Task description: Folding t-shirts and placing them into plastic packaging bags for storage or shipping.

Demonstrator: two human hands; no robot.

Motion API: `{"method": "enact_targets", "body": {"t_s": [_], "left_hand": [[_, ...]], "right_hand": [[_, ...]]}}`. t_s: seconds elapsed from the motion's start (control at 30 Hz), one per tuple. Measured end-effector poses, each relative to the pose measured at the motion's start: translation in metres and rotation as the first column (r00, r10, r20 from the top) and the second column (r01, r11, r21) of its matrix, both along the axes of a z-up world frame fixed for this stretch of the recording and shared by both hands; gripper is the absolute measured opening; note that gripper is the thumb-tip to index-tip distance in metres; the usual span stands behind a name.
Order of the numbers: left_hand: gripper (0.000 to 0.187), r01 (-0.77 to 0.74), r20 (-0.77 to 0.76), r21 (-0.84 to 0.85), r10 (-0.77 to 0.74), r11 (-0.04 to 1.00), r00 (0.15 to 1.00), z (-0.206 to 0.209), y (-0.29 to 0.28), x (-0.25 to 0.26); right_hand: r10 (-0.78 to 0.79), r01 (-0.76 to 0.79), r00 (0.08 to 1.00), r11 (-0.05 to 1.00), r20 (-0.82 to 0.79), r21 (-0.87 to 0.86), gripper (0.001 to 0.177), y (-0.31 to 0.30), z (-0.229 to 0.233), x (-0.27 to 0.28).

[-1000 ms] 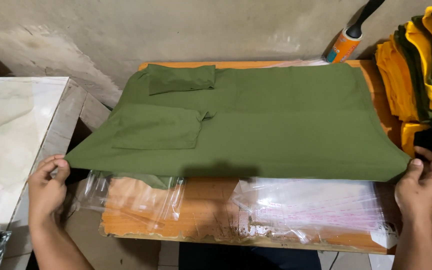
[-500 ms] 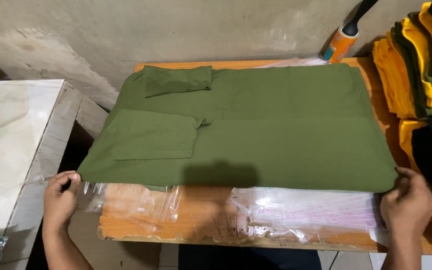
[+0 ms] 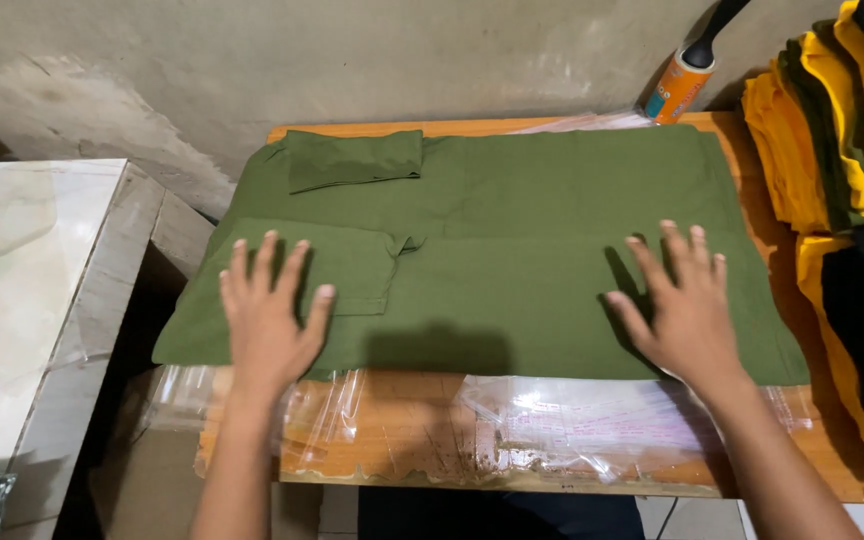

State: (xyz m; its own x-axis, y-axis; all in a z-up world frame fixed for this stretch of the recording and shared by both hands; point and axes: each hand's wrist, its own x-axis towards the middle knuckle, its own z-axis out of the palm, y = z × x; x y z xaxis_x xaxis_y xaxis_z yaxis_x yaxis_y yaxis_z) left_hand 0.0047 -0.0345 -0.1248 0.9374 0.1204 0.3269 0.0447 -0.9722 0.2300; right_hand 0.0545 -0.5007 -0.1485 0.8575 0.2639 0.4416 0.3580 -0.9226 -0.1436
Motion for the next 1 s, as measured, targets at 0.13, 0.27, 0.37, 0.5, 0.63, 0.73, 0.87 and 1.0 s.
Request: {"method": "enact_targets", "body": {"t_s": [0.13, 0.27, 0.37, 0.5, 0.63, 0.73, 0.87, 1.0], "left_hand": [[0.081, 0.033, -0.095, 0.022, -0.031, 0.999, 0.995, -0.027, 0.006, 0.010], [0.086, -0.005, -0.175, 0.045, 0.013, 0.999, 0.984, -0.030, 0.009, 0.012], [0.087, -0.011, -0.241, 0.050, 0.023, 0.999, 0.970, -0.026, 0.009, 0.014], [0.091, -0.014, -0.288, 0.030, 0.022, 0.999, 0.957, -0.011, 0.003, 0.027], [0.071, 0.108, 0.009, 0.065, -0.109, 0.992, 0.994, -0.003, -0.017, 0.047], [0.068, 0.139, -0.048, 0.119, -0.134, 0.983, 0.990, -0.012, -0.026, 0.051], [0.076, 0.200, -0.084, 0.116, -0.191, 0.973, 0.978, -0.036, -0.012, 0.058], [0.065, 0.135, -0.129, -0.085, -0.145, 0.987, 0.981, -0.014, 0.008, 0.089]], "right_hand": [[-0.168, 0.116, 0.875, 0.983, -0.454, -0.140, 0.091, -0.014, -0.016, 0.024], [-0.409, 0.409, 0.655, 0.899, -0.635, -0.157, 0.103, -0.030, 0.006, 0.024], [-0.441, 0.481, 0.619, 0.867, -0.650, -0.131, 0.099, -0.034, 0.011, 0.021], [-0.462, 0.468, 0.724, 0.875, -0.513, -0.128, 0.096, -0.046, -0.019, 0.024], [-0.188, 0.167, 0.942, 0.981, -0.278, -0.099, 0.076, -0.029, -0.028, 0.026], [-0.171, 0.122, 0.905, 0.982, -0.390, -0.146, 0.071, -0.021, -0.023, 0.030], [-0.119, 0.106, 0.965, 0.992, -0.232, -0.070, 0.046, -0.043, -0.027, 0.061], [-0.091, 0.085, 0.992, 0.994, -0.089, -0.062, 0.025, -0.058, -0.018, 0.122]]}}
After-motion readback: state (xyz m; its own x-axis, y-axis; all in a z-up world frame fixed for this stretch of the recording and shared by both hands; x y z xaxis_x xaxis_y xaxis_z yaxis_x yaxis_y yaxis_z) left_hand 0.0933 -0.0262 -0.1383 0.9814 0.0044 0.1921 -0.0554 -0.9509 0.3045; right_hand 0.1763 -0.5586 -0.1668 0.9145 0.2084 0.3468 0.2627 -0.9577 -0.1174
